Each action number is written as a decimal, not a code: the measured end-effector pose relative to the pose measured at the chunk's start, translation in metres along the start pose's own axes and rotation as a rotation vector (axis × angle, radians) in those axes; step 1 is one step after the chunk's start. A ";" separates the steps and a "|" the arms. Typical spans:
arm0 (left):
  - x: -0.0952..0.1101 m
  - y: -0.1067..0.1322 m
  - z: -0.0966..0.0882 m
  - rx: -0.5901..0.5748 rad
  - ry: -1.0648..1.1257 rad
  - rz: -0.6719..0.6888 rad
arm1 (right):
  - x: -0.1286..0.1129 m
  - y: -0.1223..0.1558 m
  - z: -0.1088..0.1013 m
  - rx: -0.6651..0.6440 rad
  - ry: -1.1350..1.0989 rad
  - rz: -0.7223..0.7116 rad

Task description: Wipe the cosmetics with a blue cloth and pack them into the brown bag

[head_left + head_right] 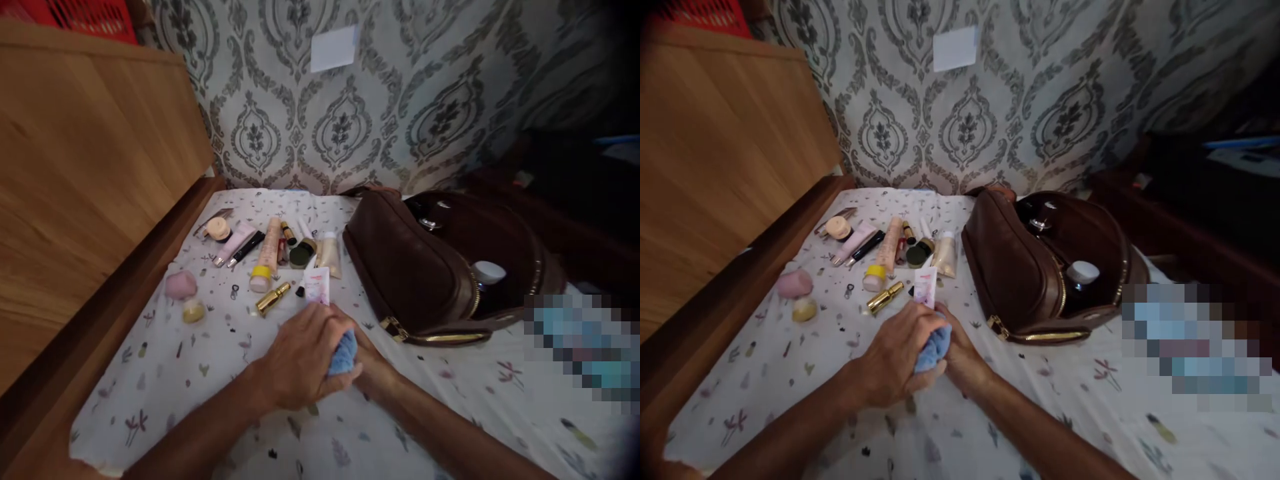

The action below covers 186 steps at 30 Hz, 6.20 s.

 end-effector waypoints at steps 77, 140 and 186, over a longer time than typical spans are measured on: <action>-0.027 0.074 -0.044 -0.007 -0.252 -0.380 | -0.023 0.035 -0.019 -0.093 0.504 -0.409; -0.024 0.104 -0.023 0.174 0.258 -0.444 | -0.025 0.036 -0.023 -0.273 0.615 -0.406; -0.020 0.104 -0.024 0.237 0.421 -0.536 | -0.035 0.038 -0.025 -0.187 0.776 -0.433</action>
Point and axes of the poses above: each hand's wrist, its own y-axis away from the middle knuckle, its own z-axis out of the palm, x = y × z, the point moved 6 cm from there along -y, towards the middle knuckle, and after that the axes turned 14 degrees about y, right-handed, at the moved point
